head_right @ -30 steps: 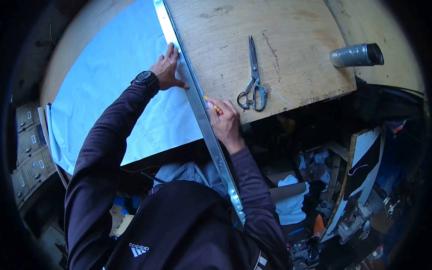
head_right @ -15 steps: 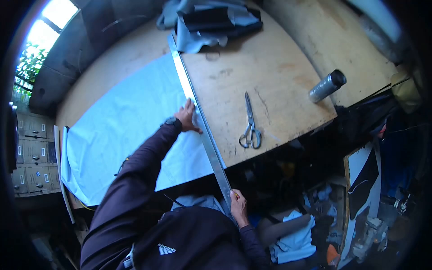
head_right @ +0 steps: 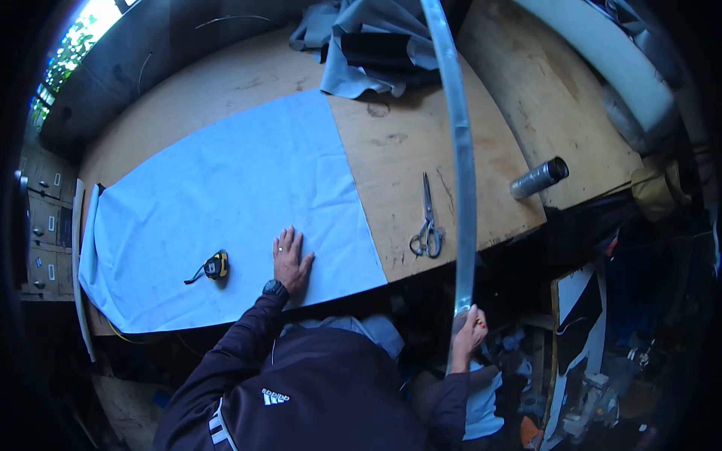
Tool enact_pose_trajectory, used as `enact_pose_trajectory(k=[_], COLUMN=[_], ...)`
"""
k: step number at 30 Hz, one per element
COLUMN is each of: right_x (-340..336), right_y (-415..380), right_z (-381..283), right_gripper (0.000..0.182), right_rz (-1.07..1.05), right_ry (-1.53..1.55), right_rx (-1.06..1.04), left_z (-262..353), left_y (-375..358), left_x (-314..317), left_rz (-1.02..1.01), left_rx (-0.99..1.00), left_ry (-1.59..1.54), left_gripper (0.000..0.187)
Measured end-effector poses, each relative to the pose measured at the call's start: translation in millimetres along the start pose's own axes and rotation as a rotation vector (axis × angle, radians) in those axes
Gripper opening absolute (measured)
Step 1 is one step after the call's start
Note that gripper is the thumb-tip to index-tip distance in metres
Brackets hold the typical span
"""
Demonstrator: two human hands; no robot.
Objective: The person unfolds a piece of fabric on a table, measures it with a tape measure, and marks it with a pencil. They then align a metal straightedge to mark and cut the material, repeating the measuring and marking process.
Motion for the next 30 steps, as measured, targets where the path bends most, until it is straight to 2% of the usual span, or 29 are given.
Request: enact_pose_trajectory(k=[2, 4, 8, 10, 12, 14, 16, 18, 20, 23, 26, 30], right_x=[23, 52, 88, 105, 111, 111, 115, 152, 181, 217, 201, 207], right_y=[43, 85, 167, 203, 222, 223, 214, 215, 203, 217, 210, 121], right_z=[-11, -8, 1, 15, 19, -6, -50, -49, -62, -53, -84, -94], right_gripper=[0.045, 0.045, 0.045, 0.043, 0.038, 0.029, 0.019, 0.019, 0.032, 0.039, 0.042, 0.033], right_rz=[0.065, 0.057, 0.066, 0.029, 0.01, 0.14, 0.254, -0.045, -0.265, -0.34, -0.147, -0.784], right_ry=[-0.009, 0.079, -0.046, 0.035, -0.044, -0.157, -0.22, -0.057, -0.202, -0.386, -0.208, -0.43], right_rx=[-0.111, -0.015, -0.019, -0.095, -0.112, -0.297, -0.671, -0.879, -0.994, -0.929, -0.979, -0.677], left_z=[4, 6, 11, 21, 31, 34, 36, 37, 36, 34, 38, 34], left_y=[0, 1, 2, 6, 8, 10, 11, 11, 11, 9, 11, 11], left_x=[-2, -4, -9, -17, -20, -16, -13, -10, -2, -4, -4, -2], left_rz=[-0.007, -0.02, -0.038, 0.002, 0.014, 0.028, 0.033, 0.035, 0.031, 0.038, 0.019, 0.019], left_rx=[-0.028, -0.036, -0.056, -0.053, -0.067, -0.056, -0.052, -0.051, -0.045, -0.033, -0.052, -0.027], left_ry=[0.005, 0.027, 0.033, 0.039, 0.059, 0.074, 0.101, 0.128, 0.131, 0.14, 0.171, 0.176], left_gripper=[0.066, 0.066, 0.065, 0.064, 0.062, 0.06, 0.059, 0.058, 0.058, 0.058, 0.057, 0.058])
Point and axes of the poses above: each hand's wrist, its own y-axis towards the middle knuckle, its own x-axis out of the palm, z = x × y, the point moved 4 cm from there along y, towards the middle knuckle, and after that the axes turned 13 degrees about z, right-handed, at the moved point
